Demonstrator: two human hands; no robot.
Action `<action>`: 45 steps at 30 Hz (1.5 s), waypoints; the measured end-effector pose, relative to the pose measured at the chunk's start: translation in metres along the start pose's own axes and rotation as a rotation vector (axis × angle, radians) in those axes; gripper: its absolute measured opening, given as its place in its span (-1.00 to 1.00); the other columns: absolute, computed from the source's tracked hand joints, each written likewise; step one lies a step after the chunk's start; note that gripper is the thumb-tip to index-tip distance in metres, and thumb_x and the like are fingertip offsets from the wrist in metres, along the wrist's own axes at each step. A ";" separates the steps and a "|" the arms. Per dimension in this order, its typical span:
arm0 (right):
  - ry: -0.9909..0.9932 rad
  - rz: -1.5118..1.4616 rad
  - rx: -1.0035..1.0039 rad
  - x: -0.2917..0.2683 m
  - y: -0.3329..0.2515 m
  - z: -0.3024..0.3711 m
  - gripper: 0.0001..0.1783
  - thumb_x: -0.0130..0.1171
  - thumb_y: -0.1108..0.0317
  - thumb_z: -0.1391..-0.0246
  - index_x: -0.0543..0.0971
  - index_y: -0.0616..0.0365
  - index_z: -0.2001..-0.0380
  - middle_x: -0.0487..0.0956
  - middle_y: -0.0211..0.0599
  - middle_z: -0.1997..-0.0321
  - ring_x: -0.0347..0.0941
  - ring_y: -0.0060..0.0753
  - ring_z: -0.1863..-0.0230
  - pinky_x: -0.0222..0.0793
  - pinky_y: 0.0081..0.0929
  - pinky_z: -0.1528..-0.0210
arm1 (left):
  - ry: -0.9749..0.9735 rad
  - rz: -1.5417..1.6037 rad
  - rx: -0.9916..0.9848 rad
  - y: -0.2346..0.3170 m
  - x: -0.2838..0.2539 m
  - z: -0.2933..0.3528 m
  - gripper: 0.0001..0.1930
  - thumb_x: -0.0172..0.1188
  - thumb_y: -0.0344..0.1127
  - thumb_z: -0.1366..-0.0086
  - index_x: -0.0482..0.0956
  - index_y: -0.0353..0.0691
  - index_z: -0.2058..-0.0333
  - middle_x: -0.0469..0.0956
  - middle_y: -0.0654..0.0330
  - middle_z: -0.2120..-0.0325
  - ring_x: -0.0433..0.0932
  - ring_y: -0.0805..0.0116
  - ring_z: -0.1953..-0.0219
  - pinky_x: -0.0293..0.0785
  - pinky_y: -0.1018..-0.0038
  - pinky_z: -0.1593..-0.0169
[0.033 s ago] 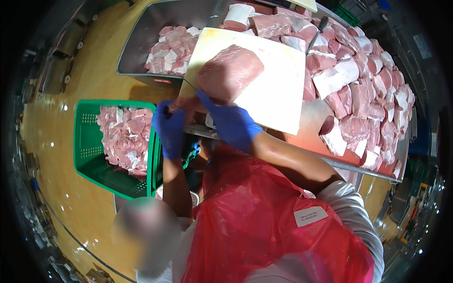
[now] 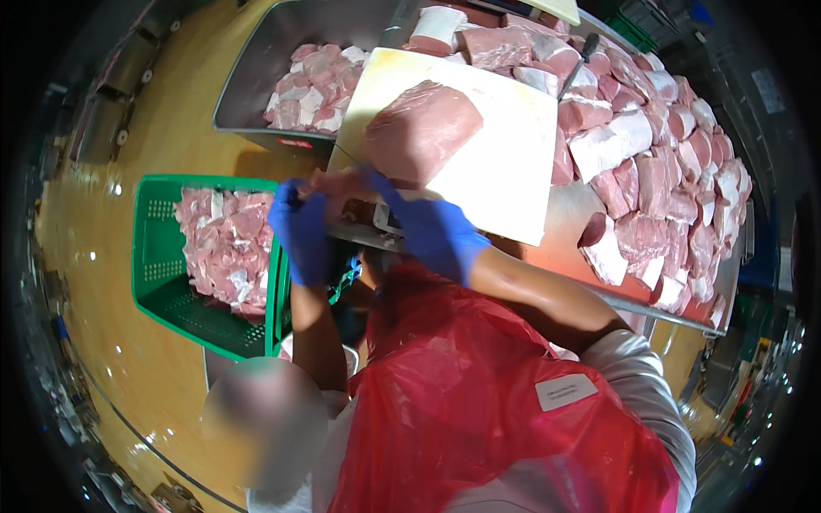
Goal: The person cuts large pieces of raw meat into smaller portions using a knife on a cutting board. The trimmed pieces are placed into a green basket while the main cuts remain on the board or tray.
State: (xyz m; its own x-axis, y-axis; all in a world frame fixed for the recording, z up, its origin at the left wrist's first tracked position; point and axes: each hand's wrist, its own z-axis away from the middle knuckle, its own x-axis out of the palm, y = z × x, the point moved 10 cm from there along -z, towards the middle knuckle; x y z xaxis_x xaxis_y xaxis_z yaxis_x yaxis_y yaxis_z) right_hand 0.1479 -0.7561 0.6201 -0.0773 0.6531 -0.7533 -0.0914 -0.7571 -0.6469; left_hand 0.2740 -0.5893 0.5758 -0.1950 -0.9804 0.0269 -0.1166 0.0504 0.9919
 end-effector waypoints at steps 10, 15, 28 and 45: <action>-0.113 0.275 -0.051 -0.024 0.074 0.120 -0.10 0.02 0.58 -0.13 0.03 -0.12 -0.51 0.58 0.13 0.32 0.56 0.19 0.40 0.48 0.00 0.34 | 0.486 -1.061 0.066 0.045 -0.227 -0.005 -0.60 0.29 -0.37 -0.21 0.49 -0.40 0.01 0.55 0.03 0.09 0.53 0.19 0.06 0.49 0.33 -0.03; 0.203 0.136 -0.156 -0.034 0.026 0.027 -0.13 0.04 0.51 -0.18 0.01 -0.13 -0.51 0.59 0.11 0.31 0.55 0.23 0.40 0.47 0.01 0.32 | -0.039 -0.487 0.389 0.057 0.006 0.016 -0.69 0.39 -0.36 -0.18 0.61 -0.29 0.11 0.62 0.08 0.32 0.60 0.26 0.30 0.54 0.37 0.15; -0.063 0.496 -0.044 -0.018 0.046 0.086 -0.03 0.01 0.56 -0.05 -0.03 -0.19 -0.53 0.57 0.01 0.40 0.53 0.08 0.50 0.50 -0.07 0.43 | 0.094 -0.410 0.331 0.026 0.080 0.040 -0.81 0.37 -0.38 -0.08 0.48 -0.21 0.51 0.48 0.13 0.57 0.49 0.12 0.54 0.44 0.22 0.38; 0.036 0.375 -0.006 -0.011 0.002 -0.011 0.02 0.04 0.53 -0.06 -0.11 -0.28 -0.53 0.56 0.23 0.23 0.58 0.22 0.41 0.53 0.03 0.36 | 0.000 -0.245 0.036 -0.007 0.077 0.032 -0.84 0.35 -0.39 -0.02 0.55 -0.31 0.51 0.53 0.15 0.63 0.54 0.41 0.55 0.48 0.41 0.39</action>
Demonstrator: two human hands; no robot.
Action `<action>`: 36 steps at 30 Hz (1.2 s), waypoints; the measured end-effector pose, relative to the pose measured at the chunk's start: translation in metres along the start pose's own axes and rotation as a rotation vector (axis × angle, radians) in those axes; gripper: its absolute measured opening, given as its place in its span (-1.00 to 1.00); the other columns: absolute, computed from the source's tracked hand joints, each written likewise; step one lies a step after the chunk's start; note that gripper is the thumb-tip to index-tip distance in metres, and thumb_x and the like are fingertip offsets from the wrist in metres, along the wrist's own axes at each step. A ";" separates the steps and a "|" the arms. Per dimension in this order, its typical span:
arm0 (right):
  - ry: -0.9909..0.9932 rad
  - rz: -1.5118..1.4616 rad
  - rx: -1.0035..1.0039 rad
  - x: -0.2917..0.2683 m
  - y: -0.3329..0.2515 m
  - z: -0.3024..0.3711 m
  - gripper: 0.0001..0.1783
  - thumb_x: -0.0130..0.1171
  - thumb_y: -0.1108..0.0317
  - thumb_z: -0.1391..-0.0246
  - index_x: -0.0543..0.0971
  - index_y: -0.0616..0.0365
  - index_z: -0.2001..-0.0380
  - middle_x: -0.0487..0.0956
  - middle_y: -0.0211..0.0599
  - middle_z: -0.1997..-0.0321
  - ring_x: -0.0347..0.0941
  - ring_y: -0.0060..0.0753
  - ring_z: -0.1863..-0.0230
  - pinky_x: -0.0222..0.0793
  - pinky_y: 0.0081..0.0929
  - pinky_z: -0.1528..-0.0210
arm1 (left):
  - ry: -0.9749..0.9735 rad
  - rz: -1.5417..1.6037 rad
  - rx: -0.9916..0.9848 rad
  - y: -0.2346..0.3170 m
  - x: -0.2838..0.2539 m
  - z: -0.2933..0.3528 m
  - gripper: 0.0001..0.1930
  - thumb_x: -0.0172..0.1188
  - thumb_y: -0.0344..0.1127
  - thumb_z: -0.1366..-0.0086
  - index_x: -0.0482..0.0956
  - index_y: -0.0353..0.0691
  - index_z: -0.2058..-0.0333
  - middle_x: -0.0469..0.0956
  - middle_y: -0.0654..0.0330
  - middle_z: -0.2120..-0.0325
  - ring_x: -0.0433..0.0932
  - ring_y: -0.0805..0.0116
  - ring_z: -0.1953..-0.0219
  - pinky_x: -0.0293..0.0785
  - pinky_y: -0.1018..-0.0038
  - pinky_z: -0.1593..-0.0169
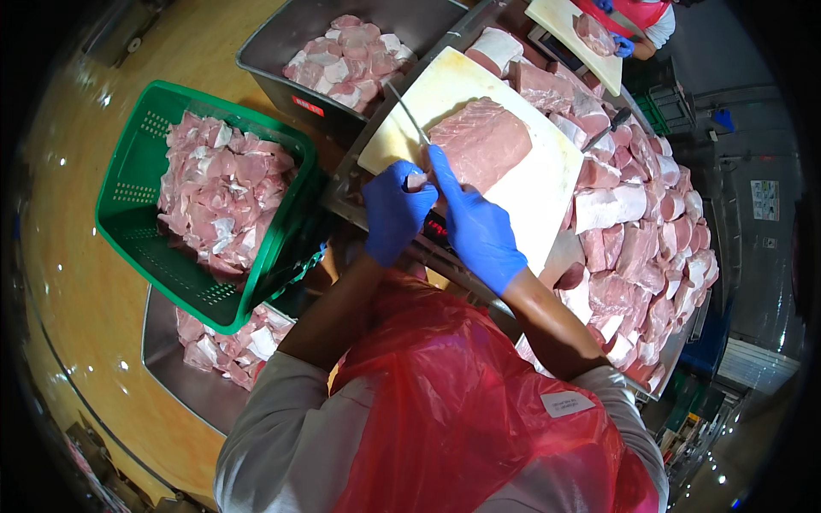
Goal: The person cuts large pieces of raw meat into smaller portions using a knife on a cutting board. The trimmed pieces are placed into a green basket while the main cuts remain on the board or tray.
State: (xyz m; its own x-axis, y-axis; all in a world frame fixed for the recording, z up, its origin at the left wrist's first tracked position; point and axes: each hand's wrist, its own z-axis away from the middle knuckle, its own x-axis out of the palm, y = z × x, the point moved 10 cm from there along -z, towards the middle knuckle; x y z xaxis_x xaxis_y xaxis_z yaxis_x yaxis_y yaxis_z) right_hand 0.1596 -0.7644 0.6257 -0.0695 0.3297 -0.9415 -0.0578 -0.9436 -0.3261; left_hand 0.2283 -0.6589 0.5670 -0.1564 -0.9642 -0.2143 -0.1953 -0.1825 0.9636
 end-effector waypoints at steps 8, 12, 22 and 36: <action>-0.314 0.210 0.038 0.019 0.057 0.069 -0.02 -0.01 0.56 -0.13 -0.13 -0.31 -0.53 0.59 0.12 0.34 0.58 0.19 0.41 0.53 0.04 0.25 | 0.017 0.086 -0.075 -0.014 -0.018 -0.016 -0.90 0.31 -0.43 -0.03 0.58 -0.31 0.50 0.47 0.28 0.67 0.40 0.59 0.55 0.42 0.50 0.43; -0.577 0.269 0.141 -0.004 0.106 0.139 -0.01 -0.01 0.58 -0.14 -0.11 -0.41 -0.53 0.55 0.04 0.46 0.58 0.11 0.45 0.53 0.00 0.32 | 0.084 0.008 -0.207 -0.025 -0.060 -0.022 -0.92 0.28 -0.46 -0.07 0.57 -0.30 0.45 0.47 0.37 0.59 0.38 0.62 0.50 0.39 0.57 0.39; -0.049 -0.050 -0.002 0.003 0.005 0.027 -0.08 0.01 0.47 -0.17 -0.06 -0.40 -0.52 0.59 0.20 0.25 0.57 0.22 0.37 0.54 0.03 0.22 | -0.122 0.308 -0.264 -0.025 -0.065 -0.020 -0.90 0.28 -0.51 -0.13 0.59 -0.25 0.35 0.51 0.38 0.46 0.44 0.62 0.40 0.41 0.61 0.32; -0.006 -0.269 0.072 -0.037 0.117 0.172 -0.17 -0.01 0.60 -0.25 0.00 -0.06 -0.52 0.64 -0.03 0.36 0.60 0.07 0.41 0.51 -0.34 0.25 | 0.309 -1.155 0.267 0.012 -0.248 -0.073 -0.49 0.31 -0.25 -0.20 0.52 -0.41 -0.08 0.57 -0.23 0.03 0.63 -0.16 0.11 0.53 0.16 -0.01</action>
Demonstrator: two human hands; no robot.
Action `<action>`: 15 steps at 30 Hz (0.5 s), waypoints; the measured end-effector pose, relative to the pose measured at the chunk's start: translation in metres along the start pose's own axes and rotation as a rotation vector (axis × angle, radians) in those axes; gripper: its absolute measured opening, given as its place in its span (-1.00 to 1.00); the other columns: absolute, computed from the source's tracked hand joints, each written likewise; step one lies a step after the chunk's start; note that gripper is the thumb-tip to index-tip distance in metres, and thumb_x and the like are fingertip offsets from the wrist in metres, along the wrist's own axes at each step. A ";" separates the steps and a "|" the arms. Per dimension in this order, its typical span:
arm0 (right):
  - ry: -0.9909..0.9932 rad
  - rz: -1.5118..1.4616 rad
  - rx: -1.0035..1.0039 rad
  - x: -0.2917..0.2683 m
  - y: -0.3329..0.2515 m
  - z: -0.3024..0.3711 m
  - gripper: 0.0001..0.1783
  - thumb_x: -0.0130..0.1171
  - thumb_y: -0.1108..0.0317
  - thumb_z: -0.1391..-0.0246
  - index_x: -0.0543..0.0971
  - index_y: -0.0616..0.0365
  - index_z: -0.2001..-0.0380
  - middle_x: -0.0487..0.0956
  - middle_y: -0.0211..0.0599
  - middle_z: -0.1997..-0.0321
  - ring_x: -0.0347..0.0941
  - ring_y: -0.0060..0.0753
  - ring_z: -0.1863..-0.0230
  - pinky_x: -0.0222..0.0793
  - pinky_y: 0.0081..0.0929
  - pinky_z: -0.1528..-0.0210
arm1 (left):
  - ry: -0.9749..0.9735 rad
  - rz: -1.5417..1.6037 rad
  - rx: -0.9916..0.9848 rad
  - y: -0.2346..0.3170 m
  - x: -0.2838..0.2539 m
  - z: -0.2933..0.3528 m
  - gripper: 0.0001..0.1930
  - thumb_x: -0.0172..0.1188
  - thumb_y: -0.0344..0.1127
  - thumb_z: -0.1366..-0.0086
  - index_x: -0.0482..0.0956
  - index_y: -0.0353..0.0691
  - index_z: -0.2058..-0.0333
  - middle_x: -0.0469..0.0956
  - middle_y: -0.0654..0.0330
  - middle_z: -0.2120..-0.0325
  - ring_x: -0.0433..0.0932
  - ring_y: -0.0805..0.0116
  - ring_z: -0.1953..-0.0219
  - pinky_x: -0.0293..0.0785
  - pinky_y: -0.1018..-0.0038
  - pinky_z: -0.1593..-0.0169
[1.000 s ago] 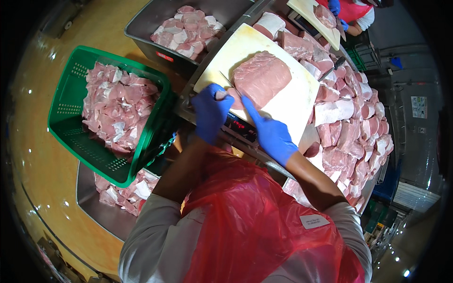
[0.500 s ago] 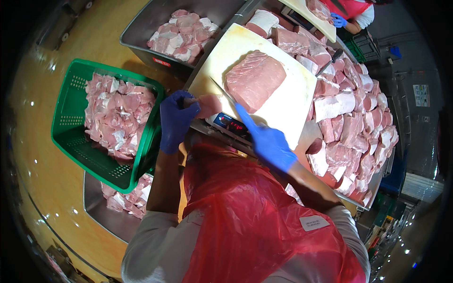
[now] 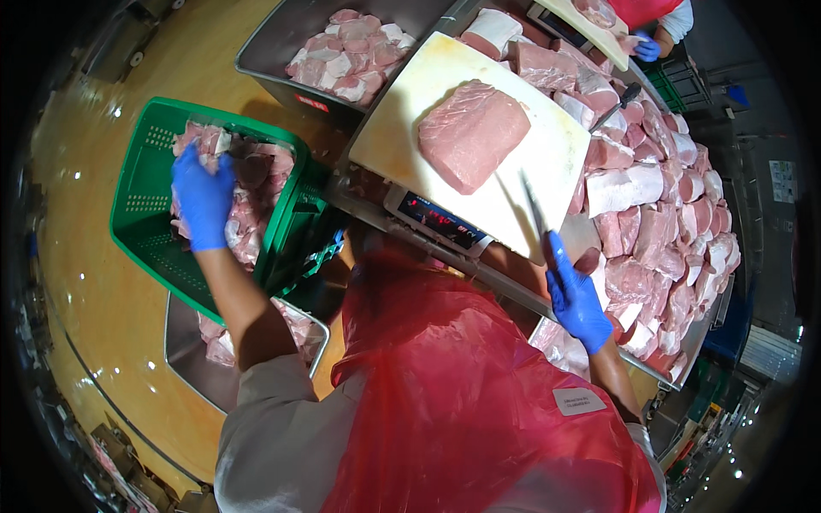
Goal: The person cuts large pieces of raw meat into smaller portions using a knife on a cutting board. The trimmed pieces are placed into a green basket while the main cuts remain on the board or tray.
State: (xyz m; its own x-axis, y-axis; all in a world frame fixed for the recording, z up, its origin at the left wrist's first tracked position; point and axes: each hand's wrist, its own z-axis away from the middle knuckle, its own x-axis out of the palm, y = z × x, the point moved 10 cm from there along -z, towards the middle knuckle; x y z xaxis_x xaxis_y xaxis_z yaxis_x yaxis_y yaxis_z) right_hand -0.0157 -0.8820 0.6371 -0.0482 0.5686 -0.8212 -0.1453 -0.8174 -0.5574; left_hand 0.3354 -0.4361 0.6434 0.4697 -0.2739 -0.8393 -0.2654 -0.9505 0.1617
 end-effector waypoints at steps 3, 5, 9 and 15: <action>0.169 -0.229 0.246 0.000 0.014 -0.026 -0.18 -0.03 0.49 -0.33 -0.13 -0.02 -0.54 0.55 -0.17 0.42 0.42 -0.40 0.56 0.43 -0.42 0.39 | -0.044 0.972 0.390 0.155 0.018 -0.012 -0.62 0.25 -0.35 -0.34 0.54 -0.24 -0.11 0.57 0.04 -0.07 0.56 0.22 -0.07 0.50 0.38 -0.08; 0.300 -0.580 0.271 0.005 0.010 -0.046 -0.15 -0.04 0.47 -0.36 -0.20 -0.11 -0.55 0.48 -0.28 0.46 0.30 -0.57 0.60 0.33 -0.58 0.50 | -0.321 1.170 0.341 0.233 0.060 -0.010 -0.74 0.22 -0.35 -0.36 0.57 -0.26 0.01 0.63 0.05 0.06 0.62 0.19 0.06 0.52 0.36 -0.02; 0.370 -1.152 0.271 0.027 -0.003 -0.077 -0.11 -0.09 0.52 -0.37 -0.26 -0.36 -0.54 0.49 -0.30 0.50 0.37 -0.52 0.60 0.33 -0.61 0.58 | -0.348 0.942 0.199 0.301 0.108 0.026 -0.78 0.19 -0.27 -0.36 0.52 -0.31 0.16 0.57 -0.11 0.36 0.59 0.00 0.35 0.53 0.23 0.22; 0.513 -1.165 0.332 0.022 0.024 -0.061 -0.11 -0.03 0.47 -0.38 -0.27 -0.27 -0.54 0.51 -0.31 0.47 0.38 -0.57 0.59 0.39 -0.60 0.54 | -0.638 1.299 -0.094 0.344 0.070 0.131 -0.81 0.17 -0.30 -0.34 0.49 -0.32 0.21 0.53 -0.04 0.45 0.56 0.08 0.40 0.50 0.22 0.25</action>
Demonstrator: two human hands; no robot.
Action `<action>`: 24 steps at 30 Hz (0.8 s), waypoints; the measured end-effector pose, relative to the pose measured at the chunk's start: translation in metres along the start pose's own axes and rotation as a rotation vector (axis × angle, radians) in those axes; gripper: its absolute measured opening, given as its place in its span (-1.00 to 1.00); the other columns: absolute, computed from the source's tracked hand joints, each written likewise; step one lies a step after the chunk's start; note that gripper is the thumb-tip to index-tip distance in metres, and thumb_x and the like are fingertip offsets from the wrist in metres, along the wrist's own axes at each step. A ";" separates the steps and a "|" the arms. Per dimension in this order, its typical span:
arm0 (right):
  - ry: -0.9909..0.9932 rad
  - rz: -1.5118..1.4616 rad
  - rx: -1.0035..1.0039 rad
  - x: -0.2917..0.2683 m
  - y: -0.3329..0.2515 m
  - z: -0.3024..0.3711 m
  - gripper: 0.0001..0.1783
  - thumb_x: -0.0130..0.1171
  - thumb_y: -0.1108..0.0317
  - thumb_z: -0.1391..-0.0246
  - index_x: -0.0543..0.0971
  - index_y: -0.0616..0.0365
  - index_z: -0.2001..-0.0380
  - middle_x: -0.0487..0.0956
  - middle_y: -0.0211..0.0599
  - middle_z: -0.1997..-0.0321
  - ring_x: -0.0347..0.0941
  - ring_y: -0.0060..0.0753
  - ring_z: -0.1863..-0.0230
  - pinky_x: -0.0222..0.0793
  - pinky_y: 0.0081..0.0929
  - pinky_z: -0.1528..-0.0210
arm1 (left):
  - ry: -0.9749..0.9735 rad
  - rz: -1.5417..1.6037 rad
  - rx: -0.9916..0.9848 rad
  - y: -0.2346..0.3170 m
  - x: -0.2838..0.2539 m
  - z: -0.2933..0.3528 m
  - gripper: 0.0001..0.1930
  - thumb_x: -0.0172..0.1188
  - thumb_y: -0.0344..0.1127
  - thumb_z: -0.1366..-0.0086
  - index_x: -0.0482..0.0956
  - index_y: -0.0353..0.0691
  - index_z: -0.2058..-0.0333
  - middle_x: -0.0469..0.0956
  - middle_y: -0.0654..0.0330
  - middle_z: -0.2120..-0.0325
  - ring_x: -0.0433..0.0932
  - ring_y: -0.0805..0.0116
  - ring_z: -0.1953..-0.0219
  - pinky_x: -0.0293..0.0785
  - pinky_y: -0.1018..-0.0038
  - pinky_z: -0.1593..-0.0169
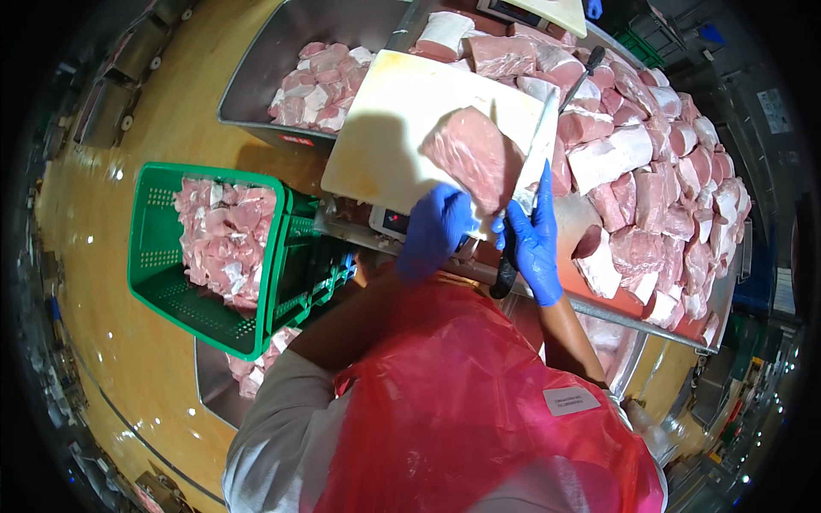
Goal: The person cuts large pieces of raw meat into smaller portions using a knife on a cutting board. The trimmed pieces are placed into a green basket while the main cuts remain on the board or tray.
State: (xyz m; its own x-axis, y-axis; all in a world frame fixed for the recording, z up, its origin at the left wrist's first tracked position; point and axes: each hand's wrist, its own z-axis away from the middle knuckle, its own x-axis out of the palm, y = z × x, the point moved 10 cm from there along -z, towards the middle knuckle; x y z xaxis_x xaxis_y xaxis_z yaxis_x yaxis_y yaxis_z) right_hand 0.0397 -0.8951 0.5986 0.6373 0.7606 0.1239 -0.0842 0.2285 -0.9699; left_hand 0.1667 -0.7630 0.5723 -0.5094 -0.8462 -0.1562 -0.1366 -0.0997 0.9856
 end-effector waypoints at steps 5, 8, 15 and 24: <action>0.072 0.175 -0.119 -0.052 -0.017 -0.002 -0.12 -0.01 0.47 -0.36 -0.22 -0.20 -0.55 0.51 -0.38 0.41 0.46 -0.62 0.49 0.38 -0.69 0.53 | 0.091 -0.293 0.267 0.032 -0.056 -0.015 -0.67 0.33 -0.35 -0.18 0.54 -0.29 0.09 0.57 0.01 0.26 0.60 0.17 0.27 0.56 0.31 0.16; 0.049 0.174 -0.104 -0.046 -0.017 -0.013 -0.13 -0.03 0.48 -0.37 -0.21 -0.21 -0.55 0.51 -0.39 0.41 0.45 -0.61 0.49 0.39 -0.66 0.53 | -0.002 -0.249 0.457 0.045 -0.031 -0.015 -0.52 0.35 -0.38 -0.15 0.49 -0.28 -0.06 0.54 -0.01 0.11 0.59 0.14 0.17 0.58 0.28 0.13; 0.166 1.002 -0.472 0.003 -0.081 -0.020 -0.19 -0.04 0.55 -0.24 -0.03 0.02 -0.51 0.55 0.28 0.37 0.50 0.16 0.50 0.41 -0.13 0.40 | 0.042 -0.305 0.462 0.028 -0.017 -0.043 -0.70 0.38 -0.48 -0.04 0.63 -0.26 0.19 0.60 0.03 0.33 0.63 0.11 0.36 0.60 0.34 0.24; -0.140 1.202 -0.339 0.087 -0.023 -0.025 0.00 -0.02 0.61 -0.10 -0.24 0.03 -0.53 0.58 0.25 0.41 0.56 0.25 0.41 0.42 0.04 0.35 | -0.026 -0.304 0.544 0.040 -0.017 -0.046 -0.86 0.26 -0.38 -0.14 0.57 -0.21 0.30 0.57 0.04 0.40 0.59 0.02 0.30 0.55 0.19 0.20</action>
State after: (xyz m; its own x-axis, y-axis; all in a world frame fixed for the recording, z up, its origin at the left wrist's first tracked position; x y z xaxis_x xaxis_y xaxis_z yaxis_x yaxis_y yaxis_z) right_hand 0.1159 -0.8492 0.6264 0.2061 0.4415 -0.8733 -0.3404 -0.8044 -0.4869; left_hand 0.2088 -0.7770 0.6169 -0.3995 -0.8081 -0.4329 -0.6882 -0.0476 0.7240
